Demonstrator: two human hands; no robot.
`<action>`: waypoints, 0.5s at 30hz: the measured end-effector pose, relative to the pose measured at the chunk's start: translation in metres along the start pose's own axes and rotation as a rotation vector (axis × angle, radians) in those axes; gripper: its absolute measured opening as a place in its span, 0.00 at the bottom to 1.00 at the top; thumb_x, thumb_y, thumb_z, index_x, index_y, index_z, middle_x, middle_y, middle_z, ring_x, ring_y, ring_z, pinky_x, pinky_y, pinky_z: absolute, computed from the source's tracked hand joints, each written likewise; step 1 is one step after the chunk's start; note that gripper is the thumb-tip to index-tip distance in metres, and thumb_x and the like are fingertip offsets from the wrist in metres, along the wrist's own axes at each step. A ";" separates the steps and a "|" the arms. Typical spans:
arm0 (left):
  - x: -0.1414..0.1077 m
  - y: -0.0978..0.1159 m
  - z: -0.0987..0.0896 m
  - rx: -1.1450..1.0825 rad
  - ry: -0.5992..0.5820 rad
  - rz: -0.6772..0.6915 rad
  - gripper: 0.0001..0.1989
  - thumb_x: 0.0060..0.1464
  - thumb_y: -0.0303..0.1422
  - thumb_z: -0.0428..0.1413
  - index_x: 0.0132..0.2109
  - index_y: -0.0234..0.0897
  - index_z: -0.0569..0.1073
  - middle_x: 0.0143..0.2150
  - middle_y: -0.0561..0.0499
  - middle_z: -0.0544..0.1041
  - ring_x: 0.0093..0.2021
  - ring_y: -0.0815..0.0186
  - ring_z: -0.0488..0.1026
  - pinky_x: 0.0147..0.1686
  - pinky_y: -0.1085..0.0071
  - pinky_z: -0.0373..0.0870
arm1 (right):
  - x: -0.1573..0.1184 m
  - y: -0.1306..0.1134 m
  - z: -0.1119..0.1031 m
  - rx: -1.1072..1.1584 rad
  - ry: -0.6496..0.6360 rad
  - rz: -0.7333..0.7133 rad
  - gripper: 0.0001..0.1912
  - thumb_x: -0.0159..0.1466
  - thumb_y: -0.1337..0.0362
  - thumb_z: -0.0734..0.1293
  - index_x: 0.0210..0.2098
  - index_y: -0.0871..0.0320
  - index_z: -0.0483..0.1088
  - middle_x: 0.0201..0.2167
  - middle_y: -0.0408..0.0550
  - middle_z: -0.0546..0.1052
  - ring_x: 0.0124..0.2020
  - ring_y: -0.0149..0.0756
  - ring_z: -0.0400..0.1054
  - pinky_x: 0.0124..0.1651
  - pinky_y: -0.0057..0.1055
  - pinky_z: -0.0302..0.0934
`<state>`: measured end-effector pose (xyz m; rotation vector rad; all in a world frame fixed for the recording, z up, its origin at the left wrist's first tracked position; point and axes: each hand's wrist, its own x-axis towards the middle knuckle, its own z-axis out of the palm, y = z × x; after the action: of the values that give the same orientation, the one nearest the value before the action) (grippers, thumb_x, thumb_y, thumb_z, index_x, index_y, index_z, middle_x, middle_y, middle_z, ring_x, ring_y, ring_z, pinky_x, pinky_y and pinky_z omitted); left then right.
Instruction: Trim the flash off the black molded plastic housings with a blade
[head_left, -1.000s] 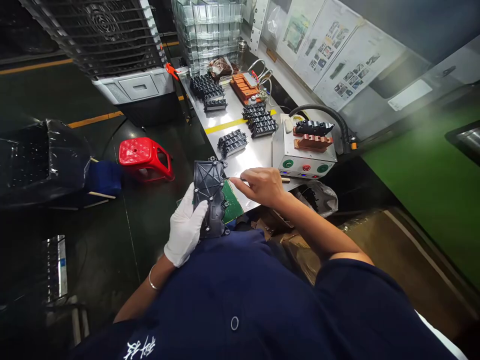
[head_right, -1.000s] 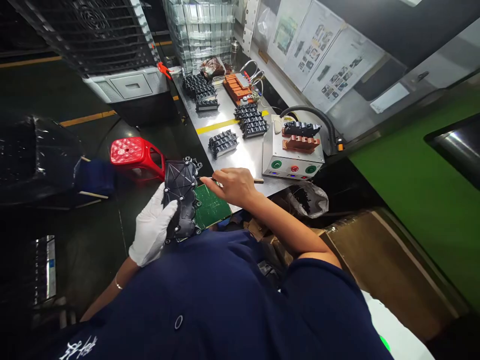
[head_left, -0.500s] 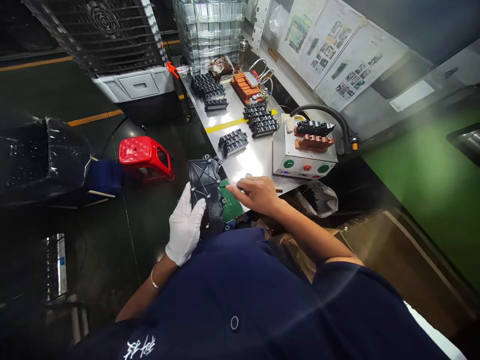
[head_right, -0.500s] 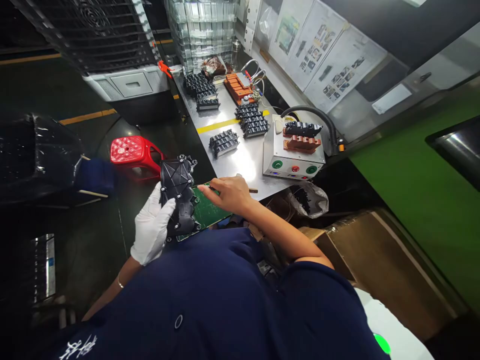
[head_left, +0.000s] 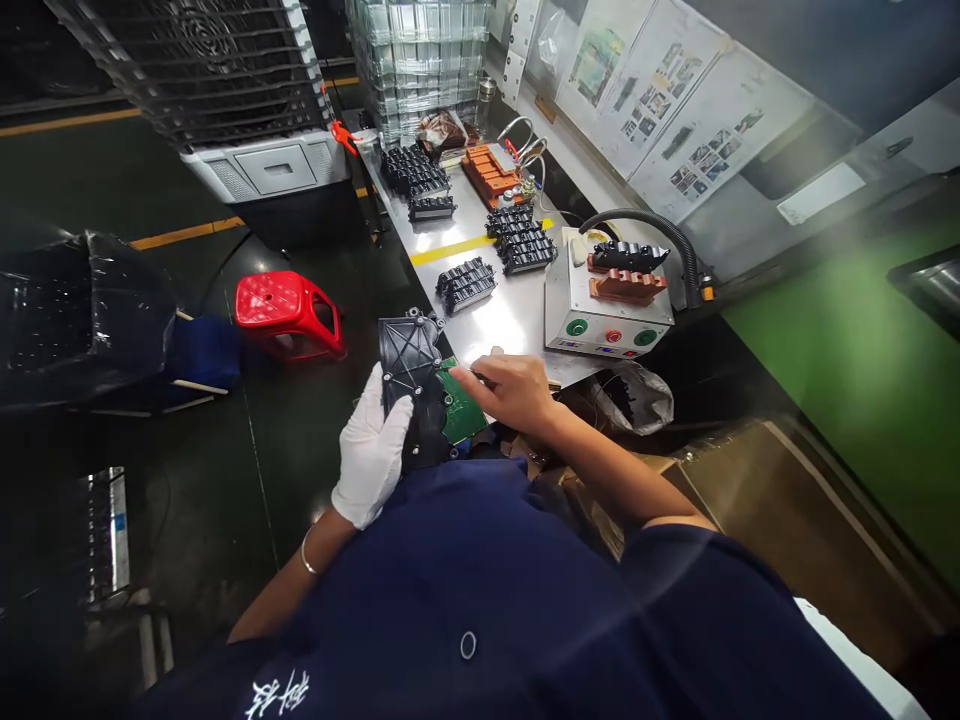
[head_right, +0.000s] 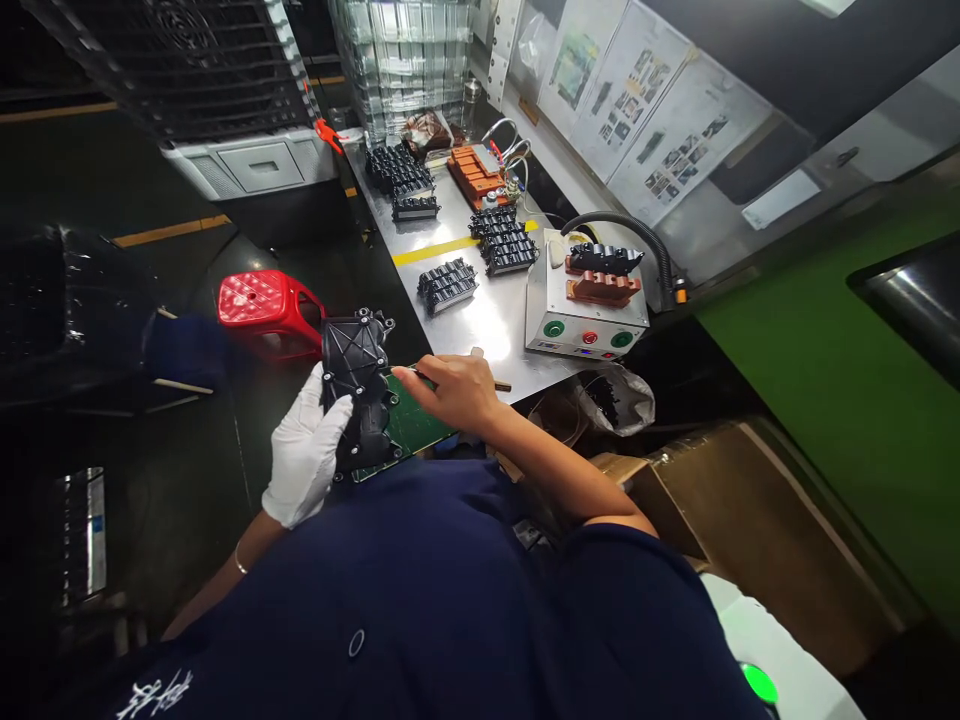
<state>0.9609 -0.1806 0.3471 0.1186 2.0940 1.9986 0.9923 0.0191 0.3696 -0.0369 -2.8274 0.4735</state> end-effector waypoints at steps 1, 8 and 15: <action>0.000 0.000 0.000 0.000 -0.002 0.001 0.32 0.56 0.36 0.60 0.67 0.43 0.62 0.67 0.50 0.66 0.67 0.57 0.62 0.67 0.62 0.55 | 0.001 0.001 0.000 -0.002 0.007 0.005 0.33 0.70 0.45 0.53 0.19 0.59 0.68 0.15 0.43 0.69 0.20 0.26 0.58 0.28 0.29 0.40; 0.005 0.013 -0.003 0.021 -0.026 -0.019 0.31 0.57 0.36 0.59 0.66 0.39 0.64 0.67 0.48 0.66 0.67 0.58 0.62 0.67 0.65 0.55 | 0.011 0.016 0.005 -0.013 0.034 0.084 0.31 0.69 0.46 0.55 0.21 0.59 0.71 0.19 0.46 0.72 0.22 0.28 0.61 0.28 0.30 0.42; 0.024 0.023 -0.034 0.006 -0.540 -0.142 0.32 0.48 0.40 0.65 0.60 0.38 0.72 0.60 0.43 0.74 0.61 0.52 0.70 0.63 0.56 0.62 | 0.022 0.028 0.001 0.762 -0.099 0.238 0.26 0.54 0.44 0.71 0.40 0.61 0.77 0.30 0.46 0.78 0.28 0.31 0.68 0.31 0.28 0.59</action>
<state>0.9272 -0.2066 0.3682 0.4432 1.7099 1.6439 0.9703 0.0466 0.3656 -0.1994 -2.5455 1.5978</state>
